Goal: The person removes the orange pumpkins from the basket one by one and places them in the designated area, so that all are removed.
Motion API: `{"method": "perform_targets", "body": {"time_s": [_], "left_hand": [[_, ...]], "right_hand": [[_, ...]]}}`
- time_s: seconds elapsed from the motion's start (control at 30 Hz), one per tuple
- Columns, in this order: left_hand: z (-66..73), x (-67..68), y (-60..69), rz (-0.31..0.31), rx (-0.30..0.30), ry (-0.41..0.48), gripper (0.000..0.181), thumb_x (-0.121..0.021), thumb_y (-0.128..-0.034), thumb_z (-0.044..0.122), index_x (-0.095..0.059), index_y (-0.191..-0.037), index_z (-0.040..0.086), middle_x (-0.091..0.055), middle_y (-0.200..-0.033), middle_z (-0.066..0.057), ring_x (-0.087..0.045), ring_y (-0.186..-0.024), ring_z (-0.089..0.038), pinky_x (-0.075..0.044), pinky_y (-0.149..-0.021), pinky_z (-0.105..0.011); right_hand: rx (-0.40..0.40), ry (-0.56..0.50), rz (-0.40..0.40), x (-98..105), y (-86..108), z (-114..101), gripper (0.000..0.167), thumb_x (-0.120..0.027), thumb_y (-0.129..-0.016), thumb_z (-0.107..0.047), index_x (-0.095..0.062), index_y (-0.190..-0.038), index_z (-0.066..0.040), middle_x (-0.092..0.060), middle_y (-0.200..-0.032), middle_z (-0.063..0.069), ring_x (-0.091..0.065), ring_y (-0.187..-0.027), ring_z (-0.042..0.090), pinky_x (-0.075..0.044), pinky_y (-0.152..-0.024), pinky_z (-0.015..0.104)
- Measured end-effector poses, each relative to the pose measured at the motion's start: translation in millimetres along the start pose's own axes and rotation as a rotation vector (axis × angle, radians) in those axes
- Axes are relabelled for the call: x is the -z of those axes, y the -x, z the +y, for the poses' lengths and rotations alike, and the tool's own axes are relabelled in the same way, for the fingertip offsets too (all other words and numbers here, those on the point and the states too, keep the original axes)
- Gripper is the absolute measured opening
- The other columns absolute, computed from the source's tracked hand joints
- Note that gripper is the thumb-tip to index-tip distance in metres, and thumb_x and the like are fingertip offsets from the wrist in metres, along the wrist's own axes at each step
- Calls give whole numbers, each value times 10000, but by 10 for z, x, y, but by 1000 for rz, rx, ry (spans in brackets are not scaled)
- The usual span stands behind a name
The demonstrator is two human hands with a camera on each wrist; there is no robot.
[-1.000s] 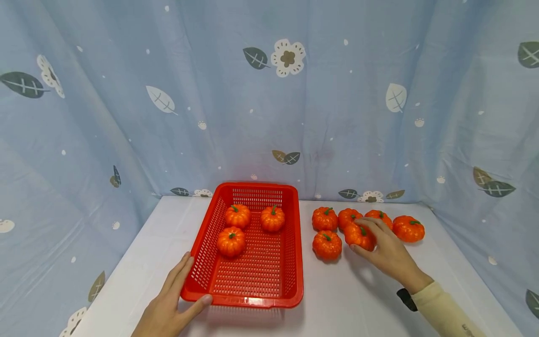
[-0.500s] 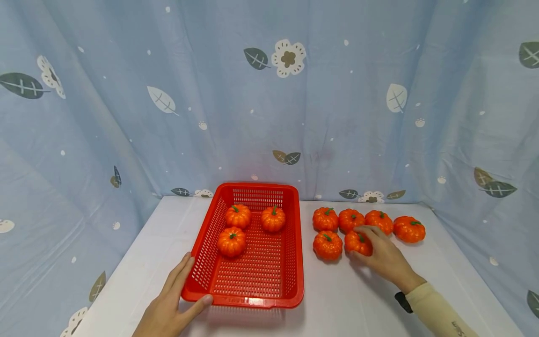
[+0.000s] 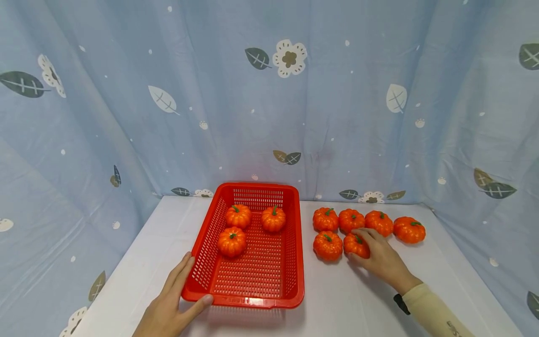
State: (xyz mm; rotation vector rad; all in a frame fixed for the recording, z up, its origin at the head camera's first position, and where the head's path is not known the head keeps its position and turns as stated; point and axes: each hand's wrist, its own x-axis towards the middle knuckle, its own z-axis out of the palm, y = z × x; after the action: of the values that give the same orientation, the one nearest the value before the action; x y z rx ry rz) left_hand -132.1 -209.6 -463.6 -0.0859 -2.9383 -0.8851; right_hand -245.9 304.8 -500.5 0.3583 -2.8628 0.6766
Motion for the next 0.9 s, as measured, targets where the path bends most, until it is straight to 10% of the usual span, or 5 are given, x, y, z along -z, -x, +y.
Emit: {"method": "perform_targets", "body": {"time_s": [0.57,0.73,0.9], "left_hand": [[8,7,8,-1,0,8,959,-677,-870,662,-187,-1631,343,-198,-1663,65,-521,-1294,-358,-516,-868,-625],[9,10,4,-10,4,5,958,-662,-874,675,-177,-1632,347,-194,-1665,61,-519,-1300,-359,-511,-879,-628],[7,16,0,-22,14,8,959,-653,-871,688,-173,-1631,354,-188,-1668,58,-503,-1317,-359,-504,-890,-638]], "right_hand": [[-52,10,-54,100,16,-40,777,-764,-880,-503,-470,-1477,-100,-440,-1495,203,-508,-1276,472,-422,-967,710],[40,-37,156,177,10,-119,632,-803,-884,-272,-524,-1416,-74,-578,-1363,167,-609,-1155,395,-508,-926,595],[153,-94,338,224,-33,-280,570,-811,-850,-107,-579,-1371,-80,-631,-1305,73,-638,-1087,251,-500,-938,196]]}}
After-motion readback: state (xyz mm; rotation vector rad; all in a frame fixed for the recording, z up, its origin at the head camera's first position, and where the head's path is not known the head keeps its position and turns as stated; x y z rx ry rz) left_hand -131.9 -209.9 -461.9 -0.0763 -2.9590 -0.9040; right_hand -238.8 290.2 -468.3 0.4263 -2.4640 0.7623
